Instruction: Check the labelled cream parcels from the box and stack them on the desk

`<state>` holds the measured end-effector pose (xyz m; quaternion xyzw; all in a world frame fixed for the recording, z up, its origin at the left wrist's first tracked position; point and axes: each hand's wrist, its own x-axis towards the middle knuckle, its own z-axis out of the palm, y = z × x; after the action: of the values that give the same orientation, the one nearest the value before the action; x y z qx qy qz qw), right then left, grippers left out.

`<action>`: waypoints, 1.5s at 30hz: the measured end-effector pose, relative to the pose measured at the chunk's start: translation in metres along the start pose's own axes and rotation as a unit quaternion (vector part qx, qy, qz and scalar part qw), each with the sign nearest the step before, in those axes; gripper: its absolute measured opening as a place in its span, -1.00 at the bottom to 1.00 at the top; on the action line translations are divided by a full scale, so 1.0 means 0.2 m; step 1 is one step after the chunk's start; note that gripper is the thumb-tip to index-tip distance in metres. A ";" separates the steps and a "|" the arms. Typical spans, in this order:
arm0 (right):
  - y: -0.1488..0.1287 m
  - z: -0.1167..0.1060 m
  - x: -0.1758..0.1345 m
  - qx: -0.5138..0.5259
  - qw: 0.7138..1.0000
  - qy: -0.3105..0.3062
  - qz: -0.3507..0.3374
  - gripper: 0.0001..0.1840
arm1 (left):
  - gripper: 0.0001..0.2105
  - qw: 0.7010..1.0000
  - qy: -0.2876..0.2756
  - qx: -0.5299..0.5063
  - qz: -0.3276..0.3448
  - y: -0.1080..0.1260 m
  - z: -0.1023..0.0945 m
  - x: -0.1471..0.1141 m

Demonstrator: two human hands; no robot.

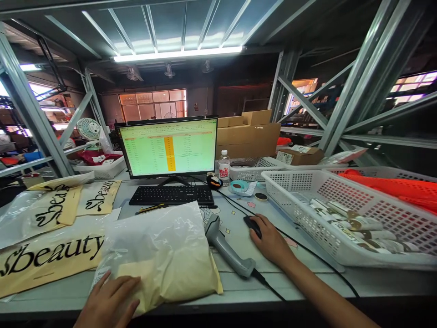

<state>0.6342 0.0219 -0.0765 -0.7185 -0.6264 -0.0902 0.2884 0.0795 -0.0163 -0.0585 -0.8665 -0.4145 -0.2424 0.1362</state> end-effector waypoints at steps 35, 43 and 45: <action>-0.03 0.00 -0.03 -0.029 0.999 0.013 0.005 -0.51 | -0.51 0.978 -0.181 -0.075 0.072 0.33 0.69 1.73; -0.03 -0.02 -0.02 -0.026 0.999 -0.017 -0.012 -0.43 | -0.43 0.948 -0.310 -0.063 -0.031 -0.18 0.15 1.43; -0.01 -0.02 -0.01 -0.024 0.999 -0.026 -0.018 -0.39 | -0.34 0.926 -0.365 -0.057 -0.083 -0.34 0.04 1.25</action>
<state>0.6325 0.0193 -0.0740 -0.7160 -0.6440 -0.0914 0.2534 0.1642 0.1934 0.0700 -0.8641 -0.4912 0.0568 -0.0941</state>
